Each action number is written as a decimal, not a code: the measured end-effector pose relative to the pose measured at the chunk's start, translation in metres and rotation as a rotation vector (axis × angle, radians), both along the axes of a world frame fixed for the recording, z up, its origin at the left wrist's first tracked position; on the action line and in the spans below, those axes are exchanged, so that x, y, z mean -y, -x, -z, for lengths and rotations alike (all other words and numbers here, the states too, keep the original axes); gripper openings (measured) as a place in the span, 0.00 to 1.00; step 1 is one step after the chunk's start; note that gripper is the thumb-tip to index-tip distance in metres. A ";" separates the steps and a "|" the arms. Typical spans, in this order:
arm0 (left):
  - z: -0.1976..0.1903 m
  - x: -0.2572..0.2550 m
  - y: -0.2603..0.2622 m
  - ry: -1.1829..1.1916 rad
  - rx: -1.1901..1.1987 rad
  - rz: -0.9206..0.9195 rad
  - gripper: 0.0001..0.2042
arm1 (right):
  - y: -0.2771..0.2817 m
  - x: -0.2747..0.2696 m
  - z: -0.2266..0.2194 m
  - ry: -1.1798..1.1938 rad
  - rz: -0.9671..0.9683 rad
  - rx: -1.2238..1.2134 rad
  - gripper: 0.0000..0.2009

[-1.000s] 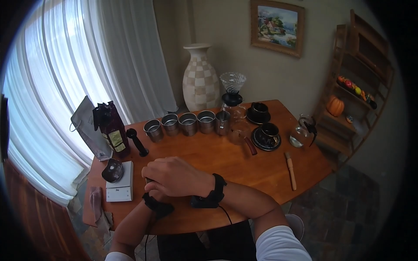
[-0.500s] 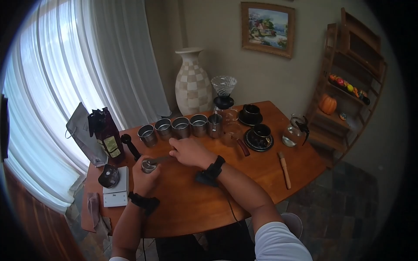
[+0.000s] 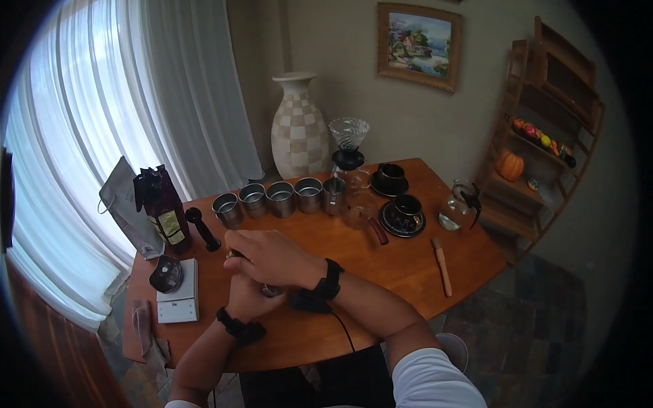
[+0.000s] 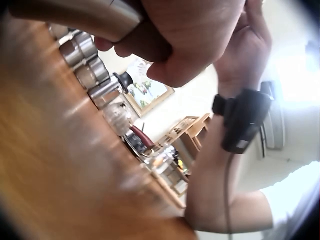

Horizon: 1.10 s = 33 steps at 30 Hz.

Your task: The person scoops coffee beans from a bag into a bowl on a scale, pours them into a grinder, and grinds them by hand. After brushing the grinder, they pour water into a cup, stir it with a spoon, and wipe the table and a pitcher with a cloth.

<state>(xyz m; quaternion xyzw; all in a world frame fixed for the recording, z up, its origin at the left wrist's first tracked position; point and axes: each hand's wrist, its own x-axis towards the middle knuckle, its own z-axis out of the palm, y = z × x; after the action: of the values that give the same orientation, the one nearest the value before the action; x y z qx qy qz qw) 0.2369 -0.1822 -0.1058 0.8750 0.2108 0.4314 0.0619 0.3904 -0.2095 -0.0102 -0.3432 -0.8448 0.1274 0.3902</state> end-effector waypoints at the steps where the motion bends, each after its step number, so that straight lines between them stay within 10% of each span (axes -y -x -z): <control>1: 0.004 0.004 0.003 0.117 -0.065 -0.039 0.19 | -0.005 -0.010 0.001 -0.003 0.104 -0.042 0.13; 8: -0.006 -0.028 0.033 0.545 0.504 -0.169 0.13 | -0.038 -0.047 0.033 0.177 0.397 0.080 0.16; 12: -0.003 -0.044 0.042 0.590 0.687 -0.181 0.13 | -0.015 0.003 -0.005 0.211 0.156 0.301 0.15; 14: -0.010 -0.029 0.035 0.625 0.420 -0.282 0.13 | -0.001 0.019 -0.002 0.105 -0.134 0.224 0.14; 18: 0.030 -0.021 0.014 0.707 0.471 0.233 0.17 | 0.010 0.026 -0.010 -0.008 -0.330 0.073 0.13; 22: 0.009 0.008 -0.004 0.116 0.183 0.113 0.18 | 0.007 -0.001 0.006 0.040 -0.087 -0.011 0.14; 26: 0.000 0.007 0.010 0.340 0.015 0.058 0.18 | -0.029 -0.049 0.020 0.061 0.242 -0.046 0.14; 33: -0.003 -0.038 0.046 0.528 0.442 -0.207 0.15 | -0.032 -0.018 0.003 0.194 0.335 0.378 0.13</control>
<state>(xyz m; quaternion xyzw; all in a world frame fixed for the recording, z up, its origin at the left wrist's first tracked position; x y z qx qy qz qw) 0.1912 -0.1446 -0.1028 0.6883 0.3840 0.5450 0.2858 0.4226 -0.1917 -0.0133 -0.5317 -0.8180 0.0749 0.2064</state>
